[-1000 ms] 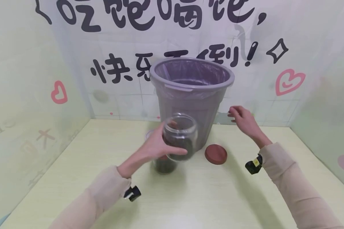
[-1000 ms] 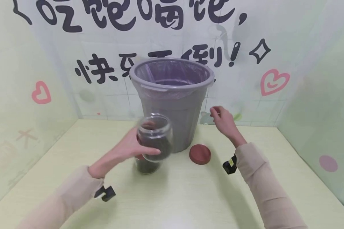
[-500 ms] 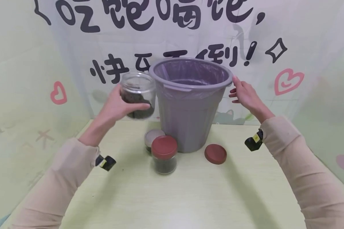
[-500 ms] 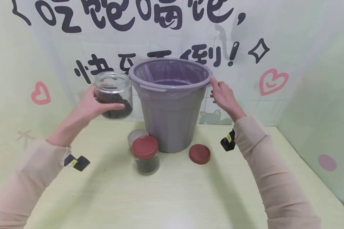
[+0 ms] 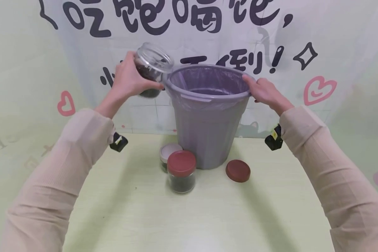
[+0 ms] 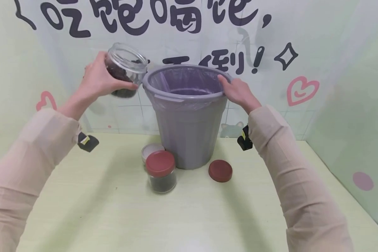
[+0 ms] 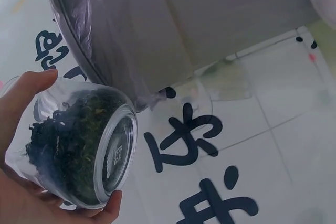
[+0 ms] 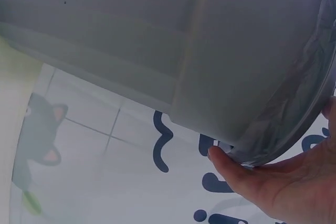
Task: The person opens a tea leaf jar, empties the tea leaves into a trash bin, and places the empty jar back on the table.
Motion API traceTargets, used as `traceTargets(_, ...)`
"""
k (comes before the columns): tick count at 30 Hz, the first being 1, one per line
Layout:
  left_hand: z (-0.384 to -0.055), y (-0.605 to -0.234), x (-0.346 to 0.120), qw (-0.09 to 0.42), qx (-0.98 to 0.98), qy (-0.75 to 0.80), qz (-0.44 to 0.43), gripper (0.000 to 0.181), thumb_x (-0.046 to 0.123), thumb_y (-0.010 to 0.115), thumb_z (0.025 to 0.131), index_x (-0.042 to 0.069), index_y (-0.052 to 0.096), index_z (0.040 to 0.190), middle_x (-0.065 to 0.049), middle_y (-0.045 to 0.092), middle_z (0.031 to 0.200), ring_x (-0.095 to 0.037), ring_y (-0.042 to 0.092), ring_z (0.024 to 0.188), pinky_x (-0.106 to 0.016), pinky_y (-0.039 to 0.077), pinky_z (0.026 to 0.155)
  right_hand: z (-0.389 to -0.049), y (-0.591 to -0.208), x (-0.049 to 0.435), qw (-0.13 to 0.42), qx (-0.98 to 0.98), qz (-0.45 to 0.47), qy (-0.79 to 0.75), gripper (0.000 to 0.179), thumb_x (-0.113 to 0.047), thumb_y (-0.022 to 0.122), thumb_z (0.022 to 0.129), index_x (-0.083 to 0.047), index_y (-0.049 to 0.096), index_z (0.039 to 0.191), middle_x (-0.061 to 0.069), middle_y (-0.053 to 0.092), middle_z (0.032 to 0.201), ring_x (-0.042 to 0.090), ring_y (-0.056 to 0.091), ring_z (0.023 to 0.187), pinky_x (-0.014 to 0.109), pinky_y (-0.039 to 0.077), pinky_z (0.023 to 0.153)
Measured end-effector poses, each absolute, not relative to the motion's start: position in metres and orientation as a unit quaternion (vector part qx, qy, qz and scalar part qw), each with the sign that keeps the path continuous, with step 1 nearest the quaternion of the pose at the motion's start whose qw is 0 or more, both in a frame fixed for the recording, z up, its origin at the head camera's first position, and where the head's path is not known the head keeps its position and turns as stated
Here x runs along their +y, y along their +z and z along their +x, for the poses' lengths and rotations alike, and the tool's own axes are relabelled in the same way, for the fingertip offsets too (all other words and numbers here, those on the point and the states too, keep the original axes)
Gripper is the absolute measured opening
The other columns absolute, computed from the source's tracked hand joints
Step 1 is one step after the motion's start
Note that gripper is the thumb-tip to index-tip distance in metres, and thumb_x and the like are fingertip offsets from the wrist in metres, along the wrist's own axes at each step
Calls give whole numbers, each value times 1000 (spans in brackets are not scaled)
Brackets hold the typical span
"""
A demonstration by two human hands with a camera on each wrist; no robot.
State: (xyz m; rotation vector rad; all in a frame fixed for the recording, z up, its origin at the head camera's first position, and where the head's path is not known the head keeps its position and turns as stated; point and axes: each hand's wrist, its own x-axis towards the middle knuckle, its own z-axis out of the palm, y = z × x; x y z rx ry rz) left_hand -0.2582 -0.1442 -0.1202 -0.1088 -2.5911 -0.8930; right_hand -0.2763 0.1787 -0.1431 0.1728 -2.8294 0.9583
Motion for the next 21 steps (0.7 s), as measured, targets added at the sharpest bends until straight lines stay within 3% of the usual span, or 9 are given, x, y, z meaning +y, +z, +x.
traceTargets(5,-269,-105,-135,211,-933,-289,-46,95,25,80,60,7,24,135,-11,37,134,-25,34,122,-38,32,99,-282,-135,174,75,-963,52,253,49,-50,29,91,-8,40,69,10,46,71,25,47,71,31,35,61)
traceTargets(9,-277,-99,-129,223,-939,-257,-55,95,23,80,61,7,24,135,-10,36,135,-26,33,122,-38,33,99,-288,-130,173,69,-976,62,195,41,-39,38,91,-9,37,64,9,42,68,25,45,67,30,34,58)
traceTargets(12,-283,-96,-124,231,-944,-229,-57,96,23,80,61,9,23,137,-10,34,137,-29,31,123,-44,31,98,-291,-126,171,59,-977,74,189,35,-29,43,90,-8,38,61,7,44,64,18,48,56,26,39,53)
traceTargets(17,-292,-95,-115,243,-953,-161,-80,97,22,80,61,11,22,137,-12,31,138,-34,28,122,-53,30,94,-293,-126,170,36,-972,65,225,20,-13,39,85,-5,41,67,17,49,82,9,53,46,21,49,49)
traceTargets(21,-297,-93,-108,249,-958,-100,-103,94,21,80,62,9,23,136,-14,32,137,-37,28,121,-55,31,93,-294,-127,169,35,-971,57,231,12,-7,36,80,-3,41,70,29,49,98,7,53,43,21,50,48)
